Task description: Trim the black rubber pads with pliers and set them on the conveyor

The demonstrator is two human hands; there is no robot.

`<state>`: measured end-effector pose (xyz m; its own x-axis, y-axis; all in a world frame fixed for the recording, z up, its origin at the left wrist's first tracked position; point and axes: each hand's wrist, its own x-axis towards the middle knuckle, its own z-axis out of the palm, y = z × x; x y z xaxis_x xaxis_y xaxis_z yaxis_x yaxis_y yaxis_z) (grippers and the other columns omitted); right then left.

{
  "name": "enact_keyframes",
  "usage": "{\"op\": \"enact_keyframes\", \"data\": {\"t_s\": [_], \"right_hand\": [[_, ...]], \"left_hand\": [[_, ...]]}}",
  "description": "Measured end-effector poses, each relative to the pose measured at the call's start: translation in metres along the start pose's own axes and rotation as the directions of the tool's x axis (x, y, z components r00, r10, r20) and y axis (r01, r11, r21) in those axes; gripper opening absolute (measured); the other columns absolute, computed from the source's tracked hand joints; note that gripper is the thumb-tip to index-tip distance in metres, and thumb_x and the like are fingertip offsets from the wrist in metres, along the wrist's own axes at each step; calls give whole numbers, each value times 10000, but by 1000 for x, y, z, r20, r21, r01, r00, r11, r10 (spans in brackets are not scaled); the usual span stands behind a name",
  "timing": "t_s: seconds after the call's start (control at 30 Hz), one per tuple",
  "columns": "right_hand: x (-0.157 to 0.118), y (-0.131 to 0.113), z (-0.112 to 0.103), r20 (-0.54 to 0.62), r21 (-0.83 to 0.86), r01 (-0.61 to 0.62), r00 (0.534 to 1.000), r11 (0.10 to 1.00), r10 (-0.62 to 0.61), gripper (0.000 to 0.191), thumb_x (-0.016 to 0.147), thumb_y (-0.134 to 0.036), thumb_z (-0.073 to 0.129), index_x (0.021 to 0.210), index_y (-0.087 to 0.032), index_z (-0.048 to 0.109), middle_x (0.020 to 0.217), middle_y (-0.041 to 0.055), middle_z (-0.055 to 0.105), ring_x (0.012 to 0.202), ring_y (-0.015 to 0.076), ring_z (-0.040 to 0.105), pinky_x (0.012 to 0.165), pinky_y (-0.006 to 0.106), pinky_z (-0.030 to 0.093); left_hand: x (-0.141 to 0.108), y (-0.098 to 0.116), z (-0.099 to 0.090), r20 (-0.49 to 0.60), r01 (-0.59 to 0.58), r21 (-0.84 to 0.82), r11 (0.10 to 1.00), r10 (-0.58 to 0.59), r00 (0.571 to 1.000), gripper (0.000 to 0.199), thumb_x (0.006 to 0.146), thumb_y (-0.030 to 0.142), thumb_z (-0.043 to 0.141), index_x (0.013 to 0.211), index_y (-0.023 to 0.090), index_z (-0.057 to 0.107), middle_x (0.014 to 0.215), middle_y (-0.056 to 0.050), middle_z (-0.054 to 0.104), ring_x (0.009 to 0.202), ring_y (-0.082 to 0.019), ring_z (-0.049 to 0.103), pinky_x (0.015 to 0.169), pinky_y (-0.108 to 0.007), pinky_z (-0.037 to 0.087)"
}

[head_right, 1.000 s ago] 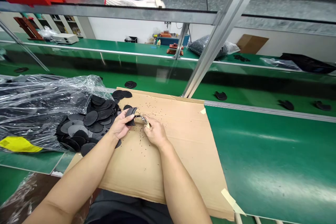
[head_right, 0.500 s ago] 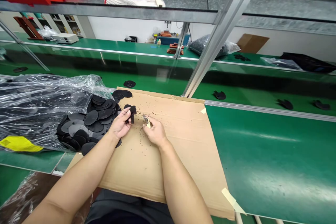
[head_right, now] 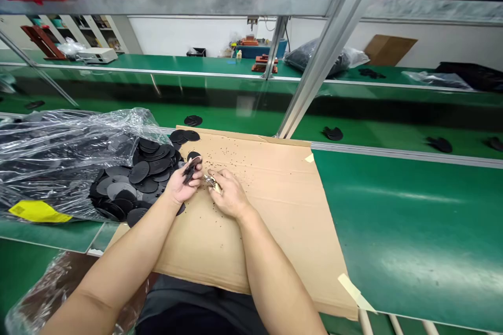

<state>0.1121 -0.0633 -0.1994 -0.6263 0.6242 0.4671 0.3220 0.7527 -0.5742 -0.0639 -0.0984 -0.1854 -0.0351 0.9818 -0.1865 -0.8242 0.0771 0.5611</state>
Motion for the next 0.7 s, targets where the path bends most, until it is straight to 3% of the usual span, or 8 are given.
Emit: {"op": "enact_keyframes", "data": {"t_s": [0.1, 0.27, 0.7], "right_hand": [[1, -7, -1, 57, -59, -3, 998, 998, 6, 417, 837, -212, 549, 1253, -190, 574, 985, 85, 612, 927, 211, 580, 855, 338, 487], [1, -9, -3, 155, -119, -15, 987, 993, 33, 373, 858, -232, 530, 1226, -213, 586, 1050, 68, 665, 955, 211, 616, 889, 328, 474], [-1, -9, -6, 187, -108, -12, 982, 994, 32, 390, 802, -183, 541, 1175, -255, 628, 1111, 34, 679, 977, 210, 630, 876, 308, 475]], "left_hand": [[-1, -1, 1, 35, 66, 61, 996, -68, 997, 145, 822, 222, 642, 938, 146, 601, 710, -2, 548, 432, -39, 419, 317, -114, 249], [0, -5, 5, -91, 21, 162, 987, -6, 996, 211, 732, 197, 742, 867, 152, 586, 675, 6, 571, 451, -60, 482, 350, -128, 308], [1, -5, 3, -79, 20, 198, 980, -5, 997, 211, 730, 204, 746, 863, 147, 593, 667, 13, 576, 451, -59, 491, 348, -141, 322]]}}
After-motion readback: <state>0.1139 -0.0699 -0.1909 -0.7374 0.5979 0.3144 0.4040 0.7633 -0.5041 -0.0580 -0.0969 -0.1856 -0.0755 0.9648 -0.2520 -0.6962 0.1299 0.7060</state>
